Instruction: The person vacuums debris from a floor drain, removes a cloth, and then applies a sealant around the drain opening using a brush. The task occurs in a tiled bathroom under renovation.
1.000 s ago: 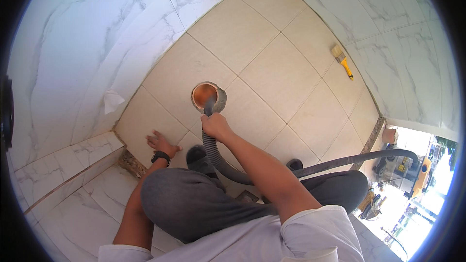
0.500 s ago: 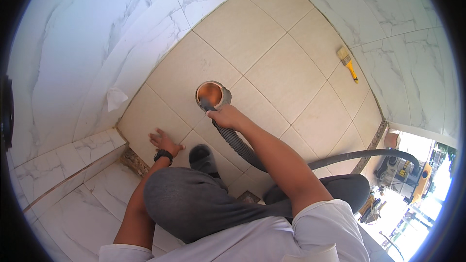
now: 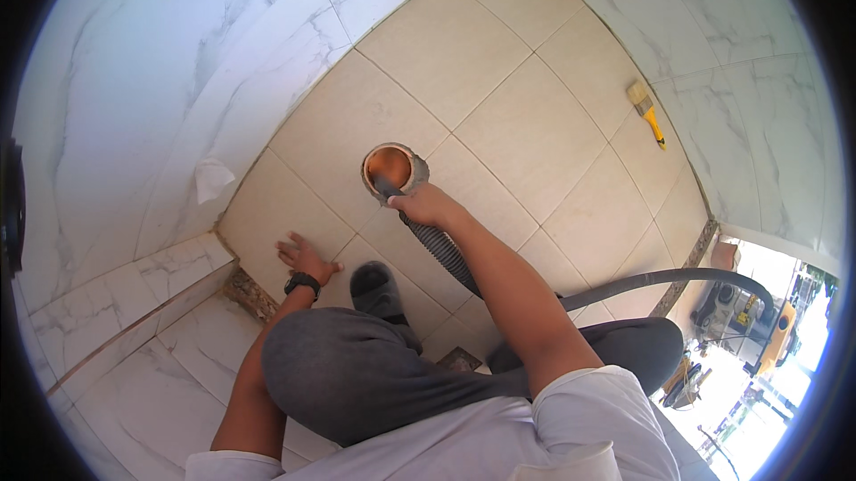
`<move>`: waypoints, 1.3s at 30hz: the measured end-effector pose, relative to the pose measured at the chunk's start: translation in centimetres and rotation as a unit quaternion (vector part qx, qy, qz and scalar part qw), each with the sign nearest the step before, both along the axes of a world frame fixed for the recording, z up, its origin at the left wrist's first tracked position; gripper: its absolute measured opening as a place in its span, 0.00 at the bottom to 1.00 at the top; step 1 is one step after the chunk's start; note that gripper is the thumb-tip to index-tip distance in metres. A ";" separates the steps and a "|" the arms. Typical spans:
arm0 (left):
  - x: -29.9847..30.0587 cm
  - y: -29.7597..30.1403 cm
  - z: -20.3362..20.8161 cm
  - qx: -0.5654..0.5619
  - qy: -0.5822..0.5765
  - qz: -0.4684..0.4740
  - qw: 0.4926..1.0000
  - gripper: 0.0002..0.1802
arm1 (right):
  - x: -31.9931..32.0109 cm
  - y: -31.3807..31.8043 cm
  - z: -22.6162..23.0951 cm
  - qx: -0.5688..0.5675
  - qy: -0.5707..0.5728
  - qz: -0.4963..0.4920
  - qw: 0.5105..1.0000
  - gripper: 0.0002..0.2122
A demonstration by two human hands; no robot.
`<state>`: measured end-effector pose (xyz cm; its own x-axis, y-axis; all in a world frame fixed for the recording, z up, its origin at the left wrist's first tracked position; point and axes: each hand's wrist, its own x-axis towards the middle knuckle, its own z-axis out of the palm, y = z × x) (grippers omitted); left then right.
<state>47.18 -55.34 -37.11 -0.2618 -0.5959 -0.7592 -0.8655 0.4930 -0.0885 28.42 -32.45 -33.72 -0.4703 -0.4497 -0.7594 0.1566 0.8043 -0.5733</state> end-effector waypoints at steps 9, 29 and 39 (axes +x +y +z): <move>-0.3 0.0 0.0 -0.017 -0.006 -0.001 1.000 0.84 | -10.1 -1.5 2.9 0.121 0.046 0.248 0.960 0.30; -0.5 0.1 0.4 -0.008 -0.011 -0.017 1.000 0.82 | -4.2 0.1 4.8 0.151 0.104 0.106 0.977 0.26; -2.6 1.7 0.7 0.025 0.402 -0.179 0.897 0.50 | 1.8 0.6 4.2 0.111 0.124 0.003 0.986 0.27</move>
